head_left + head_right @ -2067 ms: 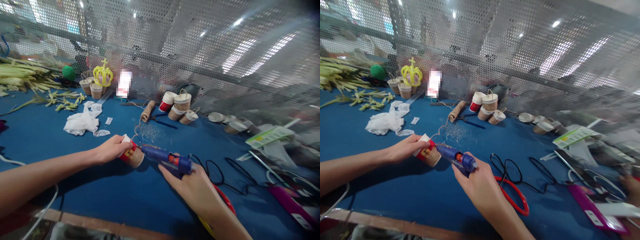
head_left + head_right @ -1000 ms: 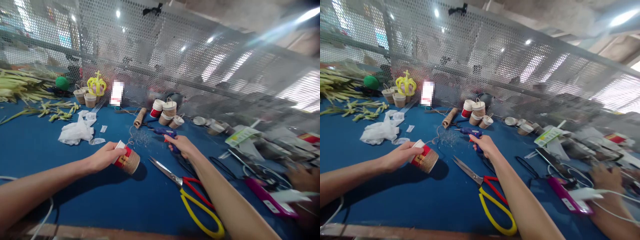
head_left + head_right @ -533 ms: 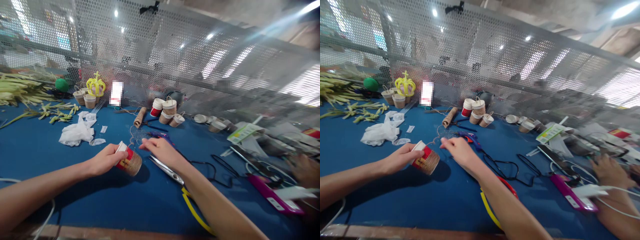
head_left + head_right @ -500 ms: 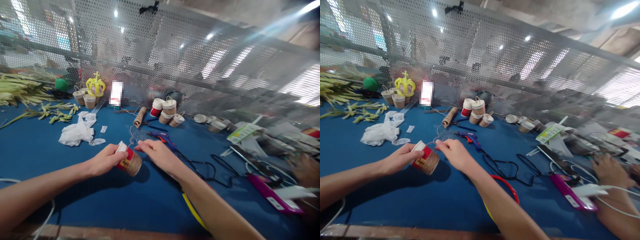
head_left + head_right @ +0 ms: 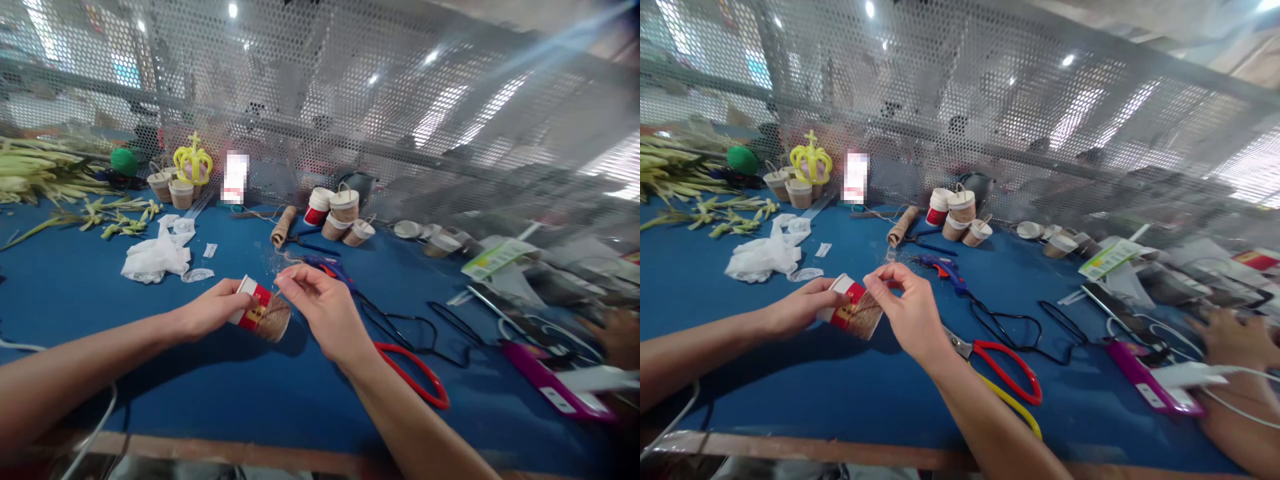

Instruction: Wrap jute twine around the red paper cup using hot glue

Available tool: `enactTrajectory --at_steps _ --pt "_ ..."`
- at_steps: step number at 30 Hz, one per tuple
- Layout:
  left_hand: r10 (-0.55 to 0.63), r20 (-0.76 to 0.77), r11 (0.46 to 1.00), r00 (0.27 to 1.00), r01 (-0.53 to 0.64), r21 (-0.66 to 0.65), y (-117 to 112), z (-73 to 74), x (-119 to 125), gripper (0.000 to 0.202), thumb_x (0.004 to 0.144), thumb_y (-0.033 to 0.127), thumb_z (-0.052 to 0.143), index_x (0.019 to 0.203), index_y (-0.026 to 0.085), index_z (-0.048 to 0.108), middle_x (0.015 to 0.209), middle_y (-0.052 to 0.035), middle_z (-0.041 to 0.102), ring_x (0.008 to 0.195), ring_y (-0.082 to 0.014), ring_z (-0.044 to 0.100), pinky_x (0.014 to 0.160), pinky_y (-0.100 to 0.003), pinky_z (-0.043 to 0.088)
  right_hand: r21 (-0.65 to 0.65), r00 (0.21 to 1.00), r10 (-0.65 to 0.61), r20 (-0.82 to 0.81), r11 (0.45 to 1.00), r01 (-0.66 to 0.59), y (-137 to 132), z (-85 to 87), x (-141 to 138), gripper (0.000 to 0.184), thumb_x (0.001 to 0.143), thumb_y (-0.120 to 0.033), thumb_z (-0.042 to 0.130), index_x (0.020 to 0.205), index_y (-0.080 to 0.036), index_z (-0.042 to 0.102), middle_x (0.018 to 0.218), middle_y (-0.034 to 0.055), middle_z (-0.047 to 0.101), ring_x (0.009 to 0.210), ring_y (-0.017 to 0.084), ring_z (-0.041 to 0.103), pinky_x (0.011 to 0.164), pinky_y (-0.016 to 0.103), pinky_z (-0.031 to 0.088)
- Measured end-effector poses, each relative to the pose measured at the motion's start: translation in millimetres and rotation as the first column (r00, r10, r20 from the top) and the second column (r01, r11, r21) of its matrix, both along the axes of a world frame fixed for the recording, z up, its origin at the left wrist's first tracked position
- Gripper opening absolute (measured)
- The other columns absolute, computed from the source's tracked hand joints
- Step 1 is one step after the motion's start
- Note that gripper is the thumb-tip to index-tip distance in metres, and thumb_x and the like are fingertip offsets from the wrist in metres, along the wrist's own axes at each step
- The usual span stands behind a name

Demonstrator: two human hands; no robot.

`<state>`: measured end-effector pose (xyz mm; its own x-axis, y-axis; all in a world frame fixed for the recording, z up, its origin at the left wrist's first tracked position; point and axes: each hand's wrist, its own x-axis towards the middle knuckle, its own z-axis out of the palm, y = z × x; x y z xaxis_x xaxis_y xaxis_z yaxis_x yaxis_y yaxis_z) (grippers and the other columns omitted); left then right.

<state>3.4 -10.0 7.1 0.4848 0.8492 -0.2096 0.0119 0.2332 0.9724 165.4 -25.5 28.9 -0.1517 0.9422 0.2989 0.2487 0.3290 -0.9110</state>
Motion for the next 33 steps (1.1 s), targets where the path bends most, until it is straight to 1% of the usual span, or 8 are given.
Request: enactTrajectory --at_steps 4,8,12,15,19,22,28,33 --pt "0.016 0.106 0.988 0.994 0.001 -0.156 1 -0.8 2 0.012 0.056 0.021 0.055 0.064 0.012 0.056 0.057 0.0019 0.056 0.05 -0.0085 0.047 0.052 -0.02 0.034 0.092 0.995 -0.049 0.081 0.995 0.042 -3 2.4 5 0.011 0.076 -0.027 0.056 0.07 -0.018 0.056 0.075 0.0011 0.058 0.072 0.013 0.053 0.072 0.026 0.042" --pt "0.016 0.124 0.975 0.992 0.012 -0.223 1 0.8 4 0.014 0.059 0.023 0.059 0.065 0.011 0.057 0.058 -0.0003 0.058 0.05 -0.0089 0.049 0.051 -0.02 0.035 0.153 0.99 -0.063 0.126 0.987 0.043 -5 3.3 6 0.01 0.077 -0.025 0.055 0.07 -0.019 0.055 0.075 0.0007 0.059 0.076 0.013 0.054 0.074 0.025 0.041" --pt "-0.009 0.124 0.963 0.992 0.042 -0.265 1 1.4 3 0.018 0.063 0.026 0.059 0.068 0.009 0.059 0.061 -0.0025 0.06 0.051 -0.01 0.051 0.051 -0.022 0.037 0.166 0.988 -0.058 0.14 0.986 0.034 -8 5.5 7 0.01 0.078 -0.025 0.054 0.07 -0.019 0.054 0.076 0.0012 0.059 0.079 0.014 0.055 0.077 0.028 0.041" --pt "-0.013 0.112 0.962 0.994 0.043 -0.268 1 1.2 3 0.019 0.065 0.026 0.058 0.069 0.008 0.059 0.062 -0.003 0.061 0.052 -0.0104 0.051 0.051 -0.022 0.038 0.155 0.989 -0.023 0.147 0.988 0.0 -11 6.8 8 0.011 0.079 -0.025 0.052 0.07 -0.019 0.053 0.077 0.0011 0.058 0.081 0.015 0.055 0.079 0.029 0.041" --pt "0.03 0.075 0.964 0.997 -0.009 -0.266 2 2.6 3 0.014 0.064 0.024 0.058 0.066 0.01 0.057 0.057 -0.0013 0.059 0.049 -0.0095 0.05 0.05 -0.021 0.037 0.149 0.983 0.019 0.18 0.988 -0.046 -13 7.4 9 0.012 0.079 -0.026 0.051 0.069 -0.02 0.051 0.08 0.0021 0.057 0.082 0.016 0.055 0.08 0.031 0.041" --pt "0.043 0.035 0.964 0.998 -0.032 -0.263 1 4.0 4 0.014 0.064 0.024 0.057 0.065 0.01 0.055 0.056 -0.0008 0.058 0.048 -0.0092 0.049 0.049 -0.021 0.036 0.154 0.981 0.02 0.195 0.987 -0.051 -12 7.2 9 0.013 0.079 -0.026 0.051 0.069 -0.02 0.051 0.079 0.0025 0.057 0.081 0.017 0.055 0.079 0.032 0.042" --pt "-0.013 -0.01 0.974 1.0 0.011 -0.226 -3 5.2 4 0.019 0.063 0.026 0.058 0.074 0.01 0.057 0.062 0.0004 0.059 0.051 -0.009 0.049 0.051 -0.02 0.035 0.148 0.969 -0.052 0.242 0.989 0.017 -6 5.6 9 0.014 0.08 -0.026 0.051 0.068 -0.019 0.052 0.076 0.0025 0.059 0.078 0.015 0.055 0.076 0.028 0.041" --pt "-0.076 -0.043 0.985 0.996 0.068 -0.158 -6 5.9 4 0.02 0.063 0.028 0.056 0.074 0.011 0.057 0.062 0.0021 0.058 0.049 -0.0077 0.046 0.049 -0.019 0.032 0.109 0.96 -0.065 0.273 0.993 0.036 -2 3.7 8 0.015 0.08 -0.027 0.05 0.07 -0.018 0.054 0.072 0.0021 0.059 0.072 0.014 0.054 0.072 0.026 0.041"
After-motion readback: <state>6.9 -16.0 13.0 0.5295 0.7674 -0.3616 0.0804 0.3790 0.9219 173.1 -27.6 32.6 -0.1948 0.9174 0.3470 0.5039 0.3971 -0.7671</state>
